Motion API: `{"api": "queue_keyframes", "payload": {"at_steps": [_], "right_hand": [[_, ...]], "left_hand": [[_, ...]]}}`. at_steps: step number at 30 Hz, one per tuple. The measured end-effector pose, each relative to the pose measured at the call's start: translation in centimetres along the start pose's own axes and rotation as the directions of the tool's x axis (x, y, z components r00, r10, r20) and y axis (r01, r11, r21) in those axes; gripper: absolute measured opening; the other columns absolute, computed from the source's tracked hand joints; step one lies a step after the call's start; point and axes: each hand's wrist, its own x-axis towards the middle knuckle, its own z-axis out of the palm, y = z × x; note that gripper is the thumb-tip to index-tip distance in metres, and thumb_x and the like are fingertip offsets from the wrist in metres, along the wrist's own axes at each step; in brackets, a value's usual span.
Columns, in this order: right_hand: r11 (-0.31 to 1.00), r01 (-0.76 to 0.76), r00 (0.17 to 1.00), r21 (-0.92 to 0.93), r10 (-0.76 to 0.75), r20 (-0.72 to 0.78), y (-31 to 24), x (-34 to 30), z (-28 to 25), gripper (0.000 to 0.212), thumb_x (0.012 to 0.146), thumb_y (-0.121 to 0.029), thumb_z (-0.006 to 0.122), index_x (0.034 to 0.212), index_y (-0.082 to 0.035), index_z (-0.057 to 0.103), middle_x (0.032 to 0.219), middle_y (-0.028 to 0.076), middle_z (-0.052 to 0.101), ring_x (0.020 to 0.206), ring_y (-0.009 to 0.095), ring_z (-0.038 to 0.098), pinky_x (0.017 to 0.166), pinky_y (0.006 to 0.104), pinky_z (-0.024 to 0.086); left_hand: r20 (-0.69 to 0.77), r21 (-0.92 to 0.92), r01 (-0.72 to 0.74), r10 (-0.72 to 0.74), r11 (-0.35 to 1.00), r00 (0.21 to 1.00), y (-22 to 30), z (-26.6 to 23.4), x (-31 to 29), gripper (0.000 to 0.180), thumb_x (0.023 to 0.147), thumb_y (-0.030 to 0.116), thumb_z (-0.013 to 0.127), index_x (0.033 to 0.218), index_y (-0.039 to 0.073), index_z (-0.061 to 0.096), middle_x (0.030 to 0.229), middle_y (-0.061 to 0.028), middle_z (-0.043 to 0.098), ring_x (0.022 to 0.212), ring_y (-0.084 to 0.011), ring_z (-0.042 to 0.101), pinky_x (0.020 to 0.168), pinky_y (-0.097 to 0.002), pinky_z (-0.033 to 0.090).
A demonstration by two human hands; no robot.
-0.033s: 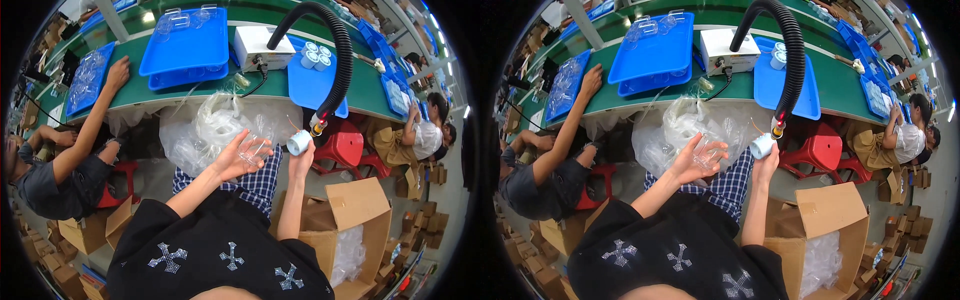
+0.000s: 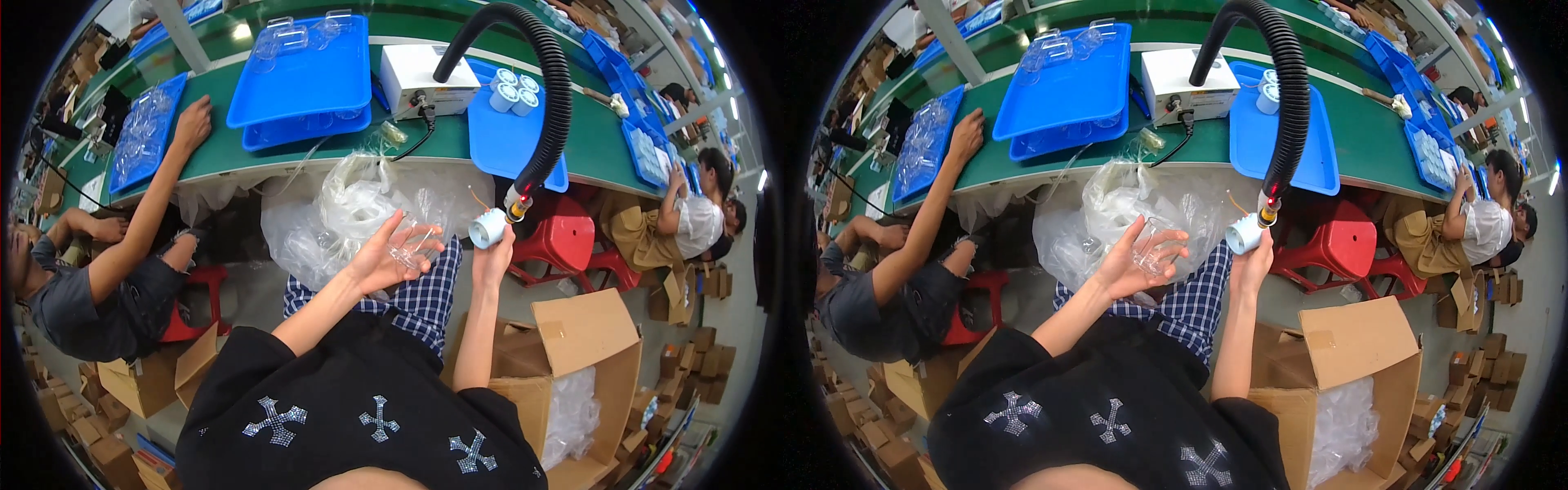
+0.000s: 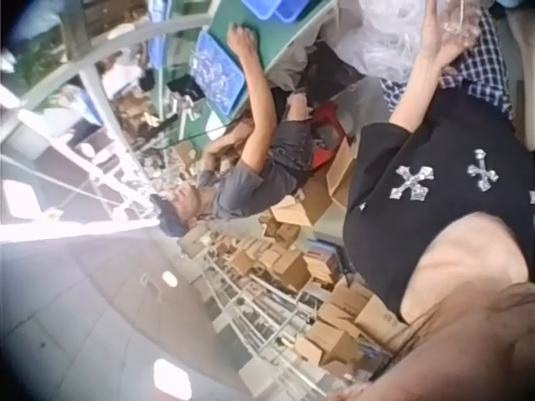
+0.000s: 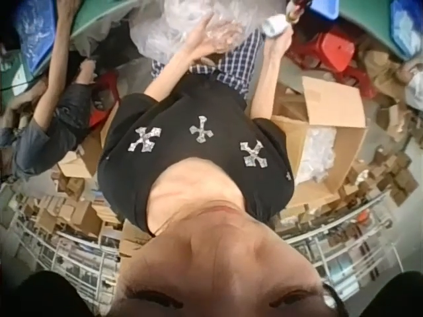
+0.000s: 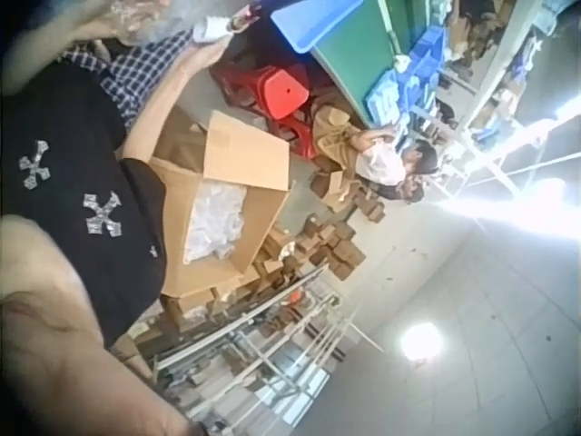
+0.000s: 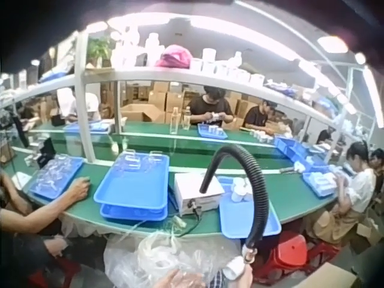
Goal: The person blows dust off electronic components using an air nozzle, then places them into plastic bags.
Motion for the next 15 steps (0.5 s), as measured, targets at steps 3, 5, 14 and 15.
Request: {"api": "queue_keyframes", "payload": {"at_steps": [3,5,14,15], "right_hand": [[0.999,0.032,0.999,0.024,-0.032,0.005,0.5,1.7,-0.6,0.042,0.094,-0.033,0.038,0.120,-0.001,0.045,0.113,0.011,0.055,0.099,0.022,0.055,0.086,0.0354,0.044],[0.999,0.036,0.999,0.036,-0.035,-0.022,-0.2,1.3,-0.4,0.042,0.094,-0.034,0.037,0.120,-0.001,0.045,0.112,0.011,0.055,0.099,0.022,0.055,0.086,0.0352,0.044],[0.983,0.168,0.953,0.075,-0.142,-0.268,-5.5,-4.0,-3.6,0.044,0.090,-0.036,0.035,0.112,-0.001,0.050,0.108,0.014,0.058,0.089,0.022,0.058,0.077,0.0320,0.047],[0.981,0.184,0.944,0.056,-0.160,-0.289,-5.9,-4.6,-4.2,0.044,0.090,-0.036,0.035,0.112,-0.001,0.050,0.107,0.014,0.058,0.088,0.022,0.058,0.076,0.0321,0.047]], "left_hand": [[-0.051,-0.001,0.025,-0.025,1.000,0.998,0.2,-0.4,1.3,0.060,0.087,0.055,0.041,0.118,0.004,0.047,0.110,-0.0165,0.055,0.076,-0.0224,0.059,0.058,-0.0259,0.046],[-0.106,0.016,0.090,-0.088,0.996,0.990,0.0,-1.8,3.7,0.058,0.087,0.055,0.043,0.116,0.005,0.048,0.110,-0.0168,0.055,0.076,-0.0226,0.059,0.059,-0.0275,0.046],[-0.103,0.075,0.314,-0.306,0.946,0.946,-5.3,-4.5,18.1,0.053,0.084,0.054,0.048,0.103,0.006,0.057,0.098,-0.0148,0.062,0.070,-0.0220,0.059,0.057,-0.0294,0.046],[-0.092,0.079,0.328,-0.321,0.941,0.943,-5.7,-4.8,18.7,0.053,0.084,0.054,0.048,0.103,0.006,0.057,0.098,-0.0148,0.062,0.070,-0.0220,0.059,0.057,-0.0294,0.046]]}}
